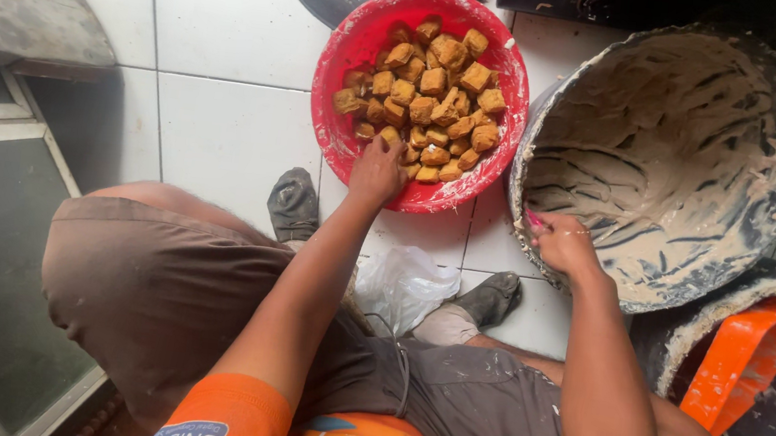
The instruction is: The person sits on the floor coating cubes of fried tofu with batter. They pick up a tofu cube from a red bowl, spread batter over it with a pink spatula, and place the coated piece into a pot of liquid on the stove, repeating the cycle.
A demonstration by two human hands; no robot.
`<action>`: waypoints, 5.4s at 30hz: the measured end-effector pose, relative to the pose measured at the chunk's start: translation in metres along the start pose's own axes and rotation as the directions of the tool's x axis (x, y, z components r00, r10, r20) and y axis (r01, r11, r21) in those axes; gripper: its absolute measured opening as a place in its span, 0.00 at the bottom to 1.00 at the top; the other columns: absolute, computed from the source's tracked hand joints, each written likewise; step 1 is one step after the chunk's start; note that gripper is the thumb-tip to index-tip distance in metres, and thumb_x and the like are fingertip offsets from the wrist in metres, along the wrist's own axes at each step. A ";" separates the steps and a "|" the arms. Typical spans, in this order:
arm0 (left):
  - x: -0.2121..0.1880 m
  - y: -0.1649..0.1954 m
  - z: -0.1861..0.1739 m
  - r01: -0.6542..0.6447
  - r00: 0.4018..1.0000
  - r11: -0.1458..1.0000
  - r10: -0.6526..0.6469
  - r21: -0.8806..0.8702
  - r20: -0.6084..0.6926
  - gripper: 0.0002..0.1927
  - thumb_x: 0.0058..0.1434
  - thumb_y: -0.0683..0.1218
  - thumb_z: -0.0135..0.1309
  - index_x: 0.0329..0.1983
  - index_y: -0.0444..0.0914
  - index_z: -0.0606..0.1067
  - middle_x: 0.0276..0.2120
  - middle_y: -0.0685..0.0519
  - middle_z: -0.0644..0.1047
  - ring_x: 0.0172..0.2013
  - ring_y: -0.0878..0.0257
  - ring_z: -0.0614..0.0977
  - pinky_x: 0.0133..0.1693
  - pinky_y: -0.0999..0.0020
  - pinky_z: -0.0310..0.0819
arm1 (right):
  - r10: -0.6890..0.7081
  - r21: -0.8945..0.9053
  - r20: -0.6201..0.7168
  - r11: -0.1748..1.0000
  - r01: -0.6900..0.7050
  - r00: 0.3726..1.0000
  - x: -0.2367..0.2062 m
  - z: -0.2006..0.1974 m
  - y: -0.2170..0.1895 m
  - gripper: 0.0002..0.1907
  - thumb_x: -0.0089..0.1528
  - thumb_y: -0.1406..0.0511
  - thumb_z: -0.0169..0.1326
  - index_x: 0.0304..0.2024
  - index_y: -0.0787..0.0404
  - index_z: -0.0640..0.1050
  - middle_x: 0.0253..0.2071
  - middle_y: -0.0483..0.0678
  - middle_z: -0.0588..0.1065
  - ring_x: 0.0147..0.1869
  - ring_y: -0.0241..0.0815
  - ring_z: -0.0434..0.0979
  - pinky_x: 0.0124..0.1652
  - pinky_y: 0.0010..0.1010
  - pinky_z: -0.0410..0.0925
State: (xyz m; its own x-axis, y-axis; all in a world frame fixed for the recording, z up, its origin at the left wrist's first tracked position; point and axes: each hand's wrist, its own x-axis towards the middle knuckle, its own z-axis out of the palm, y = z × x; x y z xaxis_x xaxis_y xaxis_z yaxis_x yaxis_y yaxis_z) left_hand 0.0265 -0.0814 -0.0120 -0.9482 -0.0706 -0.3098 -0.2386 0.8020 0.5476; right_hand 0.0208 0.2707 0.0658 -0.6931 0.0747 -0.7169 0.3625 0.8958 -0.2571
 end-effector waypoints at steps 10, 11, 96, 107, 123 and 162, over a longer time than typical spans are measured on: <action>-0.006 0.008 0.003 -0.055 0.988 0.998 0.057 0.014 -0.141 0.14 0.65 0.49 0.54 0.50 0.38 0.72 0.45 0.43 0.75 0.45 0.44 0.78 0.44 0.45 0.74 | -0.054 0.840 0.069 0.543 -0.028 0.996 -0.108 -0.084 -0.054 0.18 0.70 0.66 0.44 0.62 0.61 0.71 0.34 0.43 0.70 0.26 0.30 0.63 0.21 0.21 0.53; -0.009 0.013 -0.001 -0.066 0.979 0.998 0.062 -0.012 -0.194 0.14 0.66 0.49 0.53 0.50 0.37 0.71 0.44 0.42 0.75 0.44 0.44 0.78 0.44 0.45 0.74 | -0.065 0.879 0.031 0.477 0.004 0.997 -0.128 -0.089 -0.057 0.17 0.71 0.66 0.44 0.61 0.61 0.70 0.35 0.44 0.70 0.27 0.30 0.65 0.23 0.20 0.55; -0.131 0.259 -0.146 0.155 0.842 -0.202 0.539 -0.967 0.022 0.37 0.67 0.32 0.54 0.78 0.35 0.55 0.66 0.48 0.71 0.63 0.63 0.74 0.65 0.65 0.69 | -0.363 -0.109 -0.842 0.839 0.532 0.399 -0.251 -0.077 -0.062 0.15 0.76 0.60 0.48 0.51 0.69 0.74 0.43 0.54 0.70 0.43 0.51 0.72 0.43 0.39 0.66; -0.098 0.234 -0.169 -0.358 0.838 0.101 0.472 -0.928 -0.272 0.21 0.64 0.31 0.56 0.61 0.33 0.73 0.59 0.49 0.78 0.61 0.62 0.79 0.68 0.64 0.71 | -0.383 -0.122 -0.820 0.843 0.523 0.425 -0.256 -0.082 -0.064 0.11 0.74 0.66 0.51 0.52 0.69 0.75 0.41 0.56 0.70 0.41 0.53 0.72 0.41 0.41 0.66; -0.042 0.190 -0.046 0.420 0.875 -0.075 -0.231 -0.904 0.426 0.17 0.65 0.44 0.54 0.57 0.44 0.72 0.48 0.56 0.76 0.47 0.67 0.76 0.48 0.67 0.71 | -0.087 0.643 -0.634 0.494 0.586 0.769 -0.229 -0.075 -0.047 0.16 0.75 0.60 0.44 0.52 0.63 0.77 0.30 0.35 0.60 0.31 0.24 0.55 0.30 0.18 0.52; 0.024 -0.027 -0.014 0.009 0.990 0.994 0.006 0.106 -0.138 0.13 0.65 0.43 0.53 0.52 0.38 0.71 0.42 0.46 0.77 0.49 0.48 0.77 0.57 0.49 0.67 | 0.256 0.024 -0.468 0.960 -0.278 0.846 0.056 -0.022 0.112 0.13 0.61 0.66 0.55 0.47 0.63 0.82 0.46 0.66 0.79 0.52 0.64 0.79 0.54 0.46 0.70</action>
State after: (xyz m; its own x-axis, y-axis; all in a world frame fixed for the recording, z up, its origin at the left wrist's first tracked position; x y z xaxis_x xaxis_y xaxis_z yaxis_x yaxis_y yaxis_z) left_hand 0.0070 -0.1130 -0.0238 -0.9694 -0.1474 -0.1965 -0.2238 0.8597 0.4592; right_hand 0.0088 0.3848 0.0108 -0.7848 0.4975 -0.3695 0.5555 0.8291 -0.0635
